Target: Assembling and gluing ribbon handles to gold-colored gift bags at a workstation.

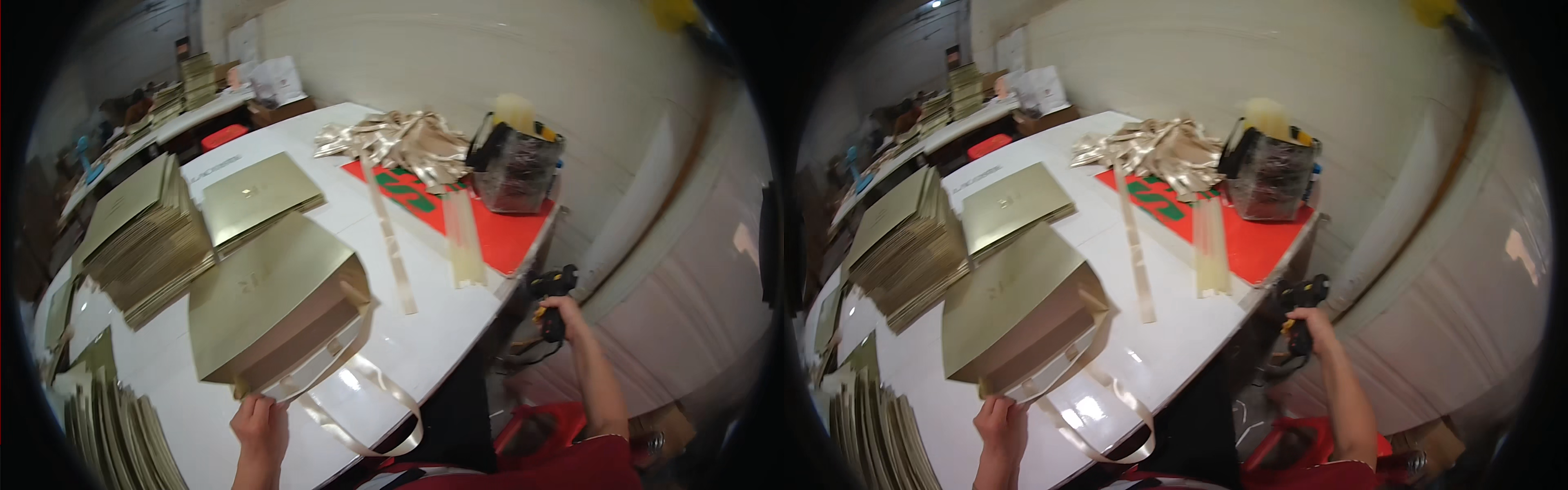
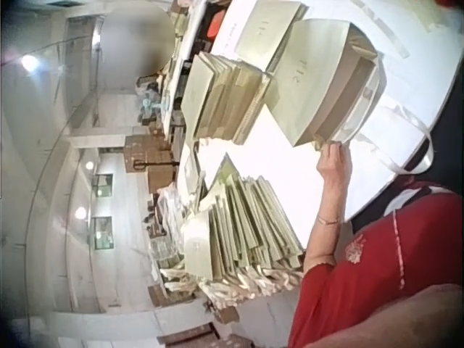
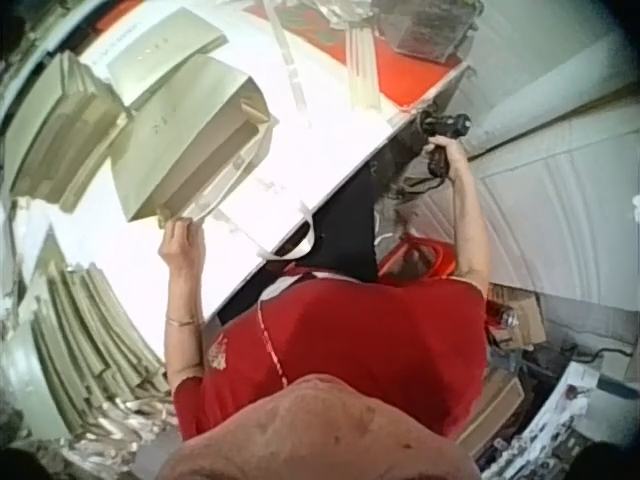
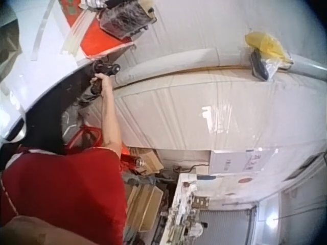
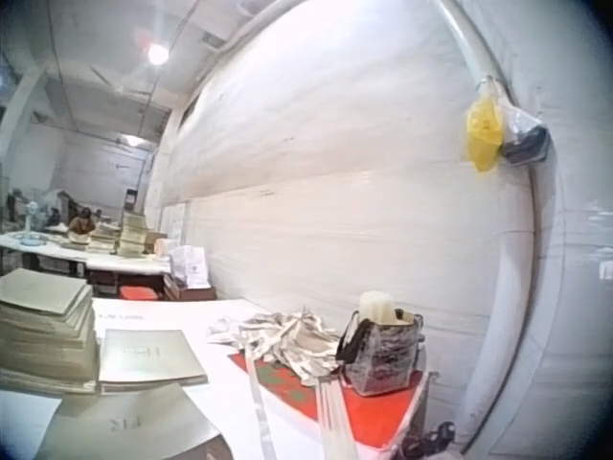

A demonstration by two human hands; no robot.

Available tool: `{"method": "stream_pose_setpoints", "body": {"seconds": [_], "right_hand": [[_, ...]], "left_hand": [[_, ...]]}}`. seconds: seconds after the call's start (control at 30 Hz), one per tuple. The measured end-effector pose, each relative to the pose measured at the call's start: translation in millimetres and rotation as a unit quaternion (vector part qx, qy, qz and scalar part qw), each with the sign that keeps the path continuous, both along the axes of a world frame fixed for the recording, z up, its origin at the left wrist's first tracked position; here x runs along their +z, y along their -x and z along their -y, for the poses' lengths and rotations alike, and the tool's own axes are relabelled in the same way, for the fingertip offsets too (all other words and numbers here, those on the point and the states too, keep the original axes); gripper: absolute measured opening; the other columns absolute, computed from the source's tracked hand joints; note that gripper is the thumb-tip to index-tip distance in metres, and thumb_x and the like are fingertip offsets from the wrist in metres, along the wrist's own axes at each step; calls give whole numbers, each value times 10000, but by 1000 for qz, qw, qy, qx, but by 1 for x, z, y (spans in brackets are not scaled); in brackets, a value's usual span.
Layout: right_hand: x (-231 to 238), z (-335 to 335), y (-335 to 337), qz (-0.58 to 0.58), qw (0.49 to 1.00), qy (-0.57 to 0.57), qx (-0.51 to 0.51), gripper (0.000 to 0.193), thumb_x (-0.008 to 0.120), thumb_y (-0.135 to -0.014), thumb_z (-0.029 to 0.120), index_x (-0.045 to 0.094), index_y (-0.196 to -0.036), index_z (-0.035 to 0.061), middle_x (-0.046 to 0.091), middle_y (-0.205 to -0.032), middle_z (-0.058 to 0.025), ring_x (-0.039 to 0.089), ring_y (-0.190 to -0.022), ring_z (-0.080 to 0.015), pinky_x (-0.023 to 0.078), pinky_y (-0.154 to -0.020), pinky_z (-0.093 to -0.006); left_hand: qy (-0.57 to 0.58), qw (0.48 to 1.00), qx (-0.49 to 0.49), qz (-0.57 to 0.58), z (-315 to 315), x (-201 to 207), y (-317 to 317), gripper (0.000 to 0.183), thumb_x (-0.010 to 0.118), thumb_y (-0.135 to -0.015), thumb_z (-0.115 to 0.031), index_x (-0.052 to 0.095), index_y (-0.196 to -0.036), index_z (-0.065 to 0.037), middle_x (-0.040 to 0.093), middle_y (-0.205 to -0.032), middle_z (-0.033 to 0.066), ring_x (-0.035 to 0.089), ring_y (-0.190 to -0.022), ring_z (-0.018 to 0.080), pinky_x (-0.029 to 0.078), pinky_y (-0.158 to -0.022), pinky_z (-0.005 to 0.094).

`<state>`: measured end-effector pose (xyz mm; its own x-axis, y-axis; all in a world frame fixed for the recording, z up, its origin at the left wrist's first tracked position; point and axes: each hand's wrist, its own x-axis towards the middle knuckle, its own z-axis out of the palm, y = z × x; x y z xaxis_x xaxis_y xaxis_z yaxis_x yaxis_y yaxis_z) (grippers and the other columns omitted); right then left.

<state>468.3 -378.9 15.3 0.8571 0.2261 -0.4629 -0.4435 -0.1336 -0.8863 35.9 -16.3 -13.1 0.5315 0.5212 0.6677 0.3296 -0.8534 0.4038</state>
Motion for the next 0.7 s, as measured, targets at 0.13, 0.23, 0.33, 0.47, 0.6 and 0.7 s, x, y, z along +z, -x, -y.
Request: {"method": "stream_pose_setpoints", "body": {"seconds": [0.13, 0.23, 0.33, 0.47, 0.6, 0.7], "right_hand": [[39, -29, 21, 399, 626, 646, 179, 314, 695, -746, 311, 624, -767, 6, 654, -781, -185, 630, -608, -311, 508, -578, -409], [37, -105, 56, 482, 696, 502, 174, 358, 655, -795, 360, 633, -784, 3, 659, -828, -175, 646, -793, -325, 501, -664, -399], [20, -196, 120, 401, 776, 80, 480, 194, 556, -844, 200, 644, -912, 42, 644, -856, -155, 627, -806, -310, 493, -745, -394], [-22, -309, 191, 750, 523, 30, 405, 307, 469, -908, 270, 594, -1135, 106, 634, -1041, -161, 585, -1011, -309, 458, -877, -380], [5, -275, 147, 351, 728, 18, 589, 433, 425, -915, 394, 554, -1222, 117, 600, -1172, -126, 556, -1098, -274, 403, -964, -373], [-34, -283, 162, 500, 628, 217, 555, 496, 418, -902, 399, 495, -1287, 95, 571, -1224, -135, 537, -1129, -280, 391, -969, -394]], "left_hand": [[3, 997, 68, 42, -2, 11, -29, 144, 659, -754, -104, 519, -731, -78, 536, -690, 130, 552, -560, 334, 445, -470, 409], [30, 981, 192, -22, -17, 2, -49, 58, 577, -742, -20, 585, -782, -62, 587, -721, 147, 591, -669, 346, 477, -570, 438], [2, 964, 186, -193, -27, -19, -55, 85, 649, -695, -63, 641, -775, -88, 638, -756, 141, 594, -681, 364, 495, -606, 429], [47, 992, 34, -109, -17, -4, -83, 350, 698, -685, -197, 643, -990, -33, 603, -1102, 208, 600, -935, 370, 494, -828, 410], [235, 957, -62, -156, -38, 24, -21, 454, 642, -802, -241, 541, -1134, 52, 583, -1084, 249, 543, -1045, 400, 440, -911, 423], [257, 945, 52, -196, -19, 18, -42, 384, 536, -872, -290, 550, -1156, -31, 614, -1040, 188, 591, -957, 362, 461, -833, 429]]}}
